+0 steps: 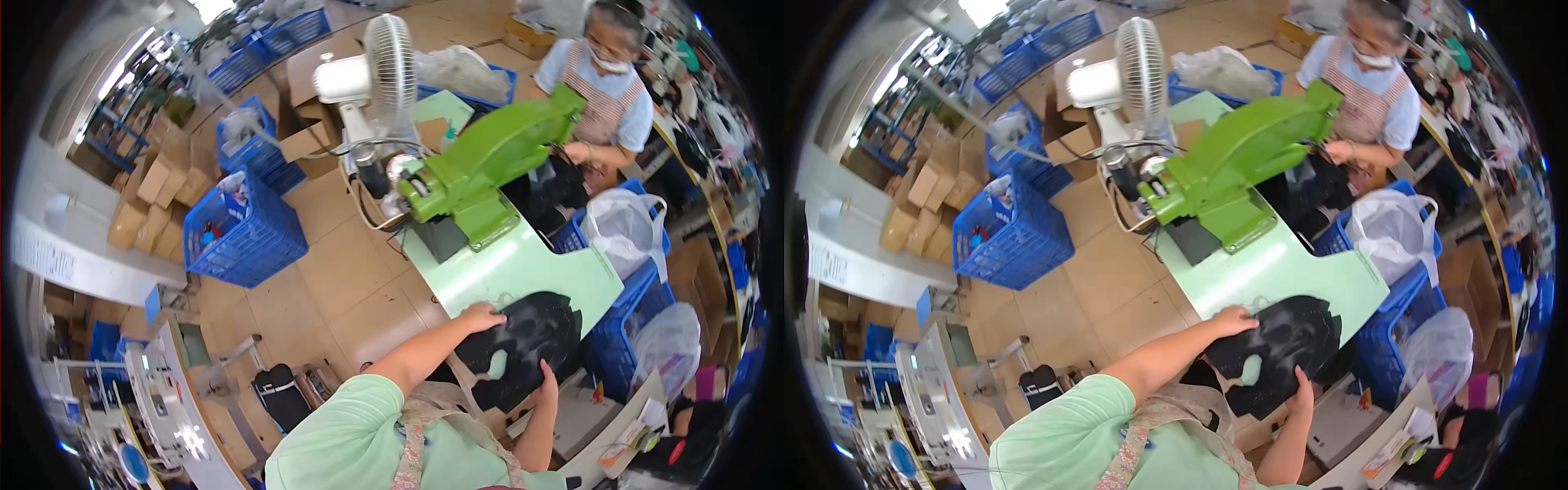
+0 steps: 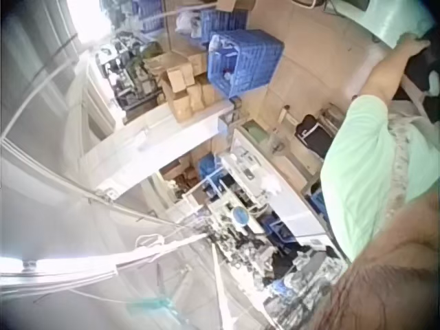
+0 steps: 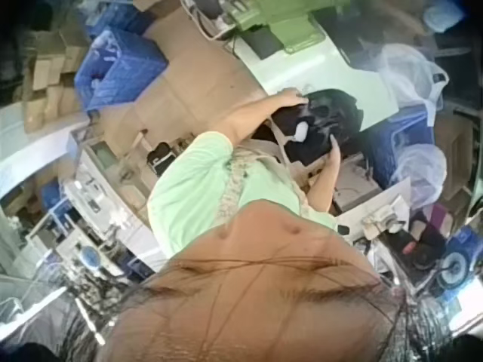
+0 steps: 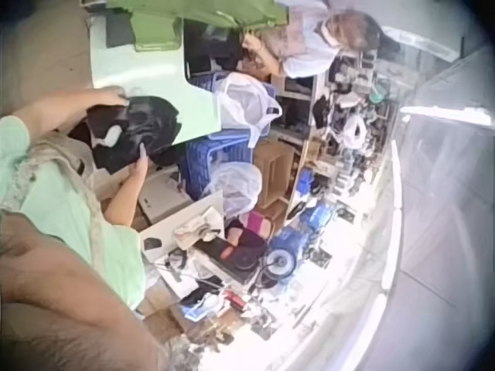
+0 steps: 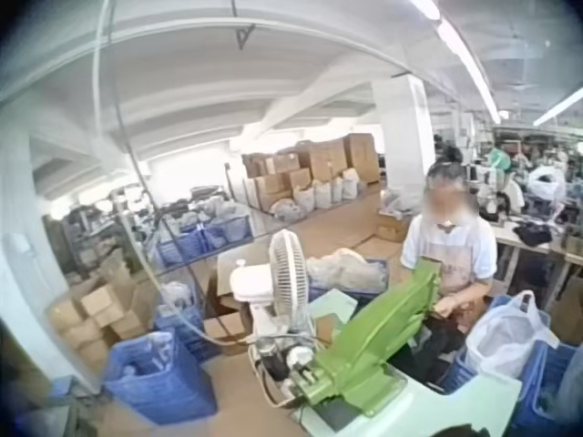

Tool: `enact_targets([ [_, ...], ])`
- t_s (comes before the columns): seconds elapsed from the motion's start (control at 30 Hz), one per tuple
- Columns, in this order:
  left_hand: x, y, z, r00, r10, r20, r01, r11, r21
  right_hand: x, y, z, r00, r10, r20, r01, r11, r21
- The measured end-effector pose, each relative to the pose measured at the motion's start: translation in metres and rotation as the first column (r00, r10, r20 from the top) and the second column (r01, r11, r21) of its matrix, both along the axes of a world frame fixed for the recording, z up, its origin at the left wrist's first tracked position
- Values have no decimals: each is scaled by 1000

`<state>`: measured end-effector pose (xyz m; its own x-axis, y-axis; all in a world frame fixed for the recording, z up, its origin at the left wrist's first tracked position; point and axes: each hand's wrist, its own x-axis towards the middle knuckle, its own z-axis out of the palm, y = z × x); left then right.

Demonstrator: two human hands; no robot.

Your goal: The person carries shoe fabric pieces to a workstation, places them on the table, and stitches them using a sewing machine. They then carry a piece to another machine table, pick up another piece, return to the workstation, and stitch pieces using the sewing machine.

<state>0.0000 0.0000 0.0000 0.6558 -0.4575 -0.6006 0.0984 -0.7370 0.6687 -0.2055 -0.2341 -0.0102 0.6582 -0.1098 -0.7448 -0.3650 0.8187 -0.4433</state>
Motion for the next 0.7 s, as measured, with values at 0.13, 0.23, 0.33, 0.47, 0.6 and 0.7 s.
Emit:
enact_targets([
  [0.13,-19,39,-37,1000,15,26,-9,982,-190,11,11,1,996,85,11,-81,979,-186],
  [0.23,-57,101,-38,988,89,-127,-114,972,-207,15,49,29,982,188,17,-178,951,-253],
  [0.33,-95,172,-20,946,201,-254,-262,936,-235,47,96,67,823,564,68,-478,752,-454],
  [0.47,-172,271,-26,585,798,-144,-804,548,-230,106,198,102,284,939,-196,-695,60,-717],
  [0.6,-237,375,-4,-71,996,60,-921,-42,-388,135,333,110,-288,837,-466,-269,-538,-799],
  [0.7,-268,407,64,-165,734,659,-894,171,-413,123,421,107,-493,627,-603,124,-635,-762],
])
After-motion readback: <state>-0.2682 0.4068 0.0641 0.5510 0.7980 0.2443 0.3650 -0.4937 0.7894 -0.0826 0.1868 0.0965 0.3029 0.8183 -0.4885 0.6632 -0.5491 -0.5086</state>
